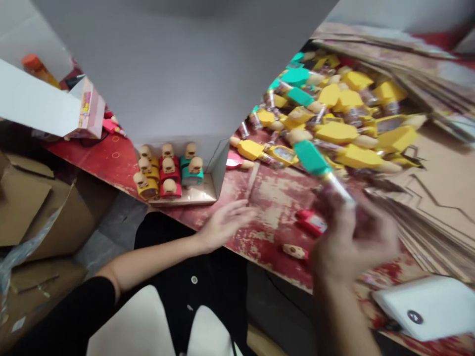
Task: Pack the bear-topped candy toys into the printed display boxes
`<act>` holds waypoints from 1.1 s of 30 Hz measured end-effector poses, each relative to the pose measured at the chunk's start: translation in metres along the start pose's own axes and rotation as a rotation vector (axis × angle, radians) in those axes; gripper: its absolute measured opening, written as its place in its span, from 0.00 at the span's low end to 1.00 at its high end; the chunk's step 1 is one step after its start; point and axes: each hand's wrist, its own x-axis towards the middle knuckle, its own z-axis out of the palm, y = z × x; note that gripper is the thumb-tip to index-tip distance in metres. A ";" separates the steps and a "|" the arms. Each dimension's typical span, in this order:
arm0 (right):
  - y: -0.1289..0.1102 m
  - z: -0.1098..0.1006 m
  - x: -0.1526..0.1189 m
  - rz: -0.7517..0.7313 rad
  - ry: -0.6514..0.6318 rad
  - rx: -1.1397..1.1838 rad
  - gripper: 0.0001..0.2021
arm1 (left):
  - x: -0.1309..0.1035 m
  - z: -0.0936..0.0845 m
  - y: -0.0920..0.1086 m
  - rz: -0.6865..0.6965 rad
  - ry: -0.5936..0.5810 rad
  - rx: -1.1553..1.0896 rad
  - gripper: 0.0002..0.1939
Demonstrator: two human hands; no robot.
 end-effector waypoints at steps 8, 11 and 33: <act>-0.048 -0.035 -0.088 0.230 -0.544 -0.095 0.28 | -0.030 0.000 -0.020 0.101 -0.086 0.916 0.17; -0.057 -0.013 -0.064 0.233 -0.731 -0.082 0.24 | -0.056 -0.033 -0.018 0.264 -0.065 1.163 0.23; -0.060 0.102 -0.032 -0.669 -1.144 -0.579 0.22 | -0.060 -0.102 -0.021 0.450 0.067 1.616 0.15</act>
